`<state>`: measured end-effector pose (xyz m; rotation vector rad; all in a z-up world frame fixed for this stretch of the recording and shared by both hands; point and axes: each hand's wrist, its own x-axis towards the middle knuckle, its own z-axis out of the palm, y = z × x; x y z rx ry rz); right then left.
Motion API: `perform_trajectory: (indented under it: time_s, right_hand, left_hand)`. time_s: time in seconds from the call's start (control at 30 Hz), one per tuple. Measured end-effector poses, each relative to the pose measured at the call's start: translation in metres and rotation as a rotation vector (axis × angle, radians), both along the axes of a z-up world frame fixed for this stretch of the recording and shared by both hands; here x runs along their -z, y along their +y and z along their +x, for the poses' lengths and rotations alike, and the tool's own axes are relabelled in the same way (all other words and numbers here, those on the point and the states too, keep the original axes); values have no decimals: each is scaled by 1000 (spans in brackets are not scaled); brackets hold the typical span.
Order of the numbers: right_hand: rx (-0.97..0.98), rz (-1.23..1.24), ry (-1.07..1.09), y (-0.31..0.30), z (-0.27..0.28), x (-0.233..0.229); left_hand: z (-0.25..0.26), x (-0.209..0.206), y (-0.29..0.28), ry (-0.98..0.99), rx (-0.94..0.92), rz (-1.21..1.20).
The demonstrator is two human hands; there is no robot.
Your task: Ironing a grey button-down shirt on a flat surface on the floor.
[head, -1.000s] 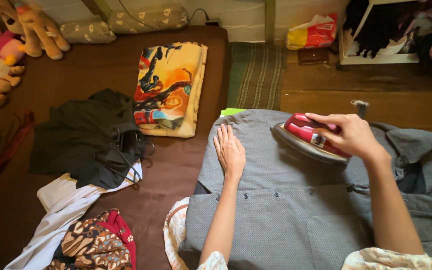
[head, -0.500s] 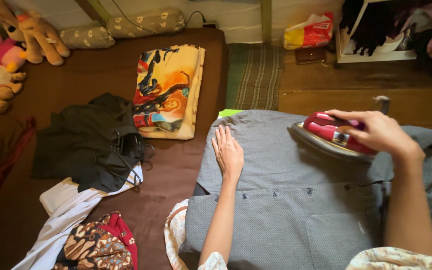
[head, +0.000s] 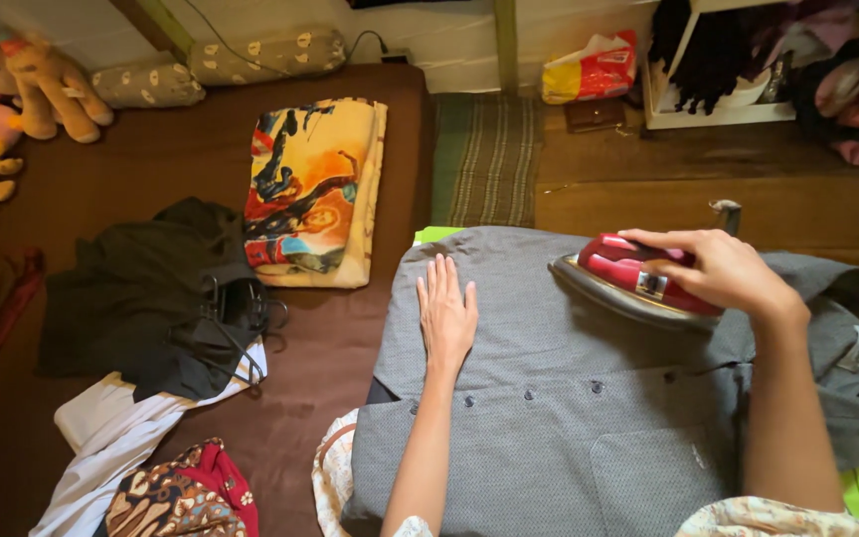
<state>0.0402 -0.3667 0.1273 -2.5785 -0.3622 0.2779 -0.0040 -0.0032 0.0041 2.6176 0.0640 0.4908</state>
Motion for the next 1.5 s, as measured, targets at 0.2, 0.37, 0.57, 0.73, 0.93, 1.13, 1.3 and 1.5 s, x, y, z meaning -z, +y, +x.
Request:
perform_trajectory:
  time_s: [0.2, 0.37, 0.57, 0.73, 0.93, 1.13, 1.3, 1.5]
  right_hand:
    - [-93, 154, 39, -3, 1, -5]
    - [-156, 70, 103, 0, -7, -10]
    - [20, 136, -2, -7, -7, -8]
    - [-34, 95, 67, -34, -13, -7]
    - [29, 118, -235, -19, -23, 4]
    - [277, -103, -309, -16, -30, 5]
    - [157, 107, -367, -22, -29, 19]
    - [366, -63, -510, 2, -33, 15]
  left_hand:
    - [-1, -3, 0, -36, -14, 34]
    - [-1, 2, 0, -34, -2, 71]
    - [-1, -2, -1, -21, -12, 60]
    - [0, -4, 0, 3, -8, 55]
    - [0, -1, -2, -3, -17, 63]
    - [-2, 1, 0, -44, -4, 74]
    - [0, 2, 0, -41, -14, 85]
    - [-1, 7, -1, -70, -21, 96]
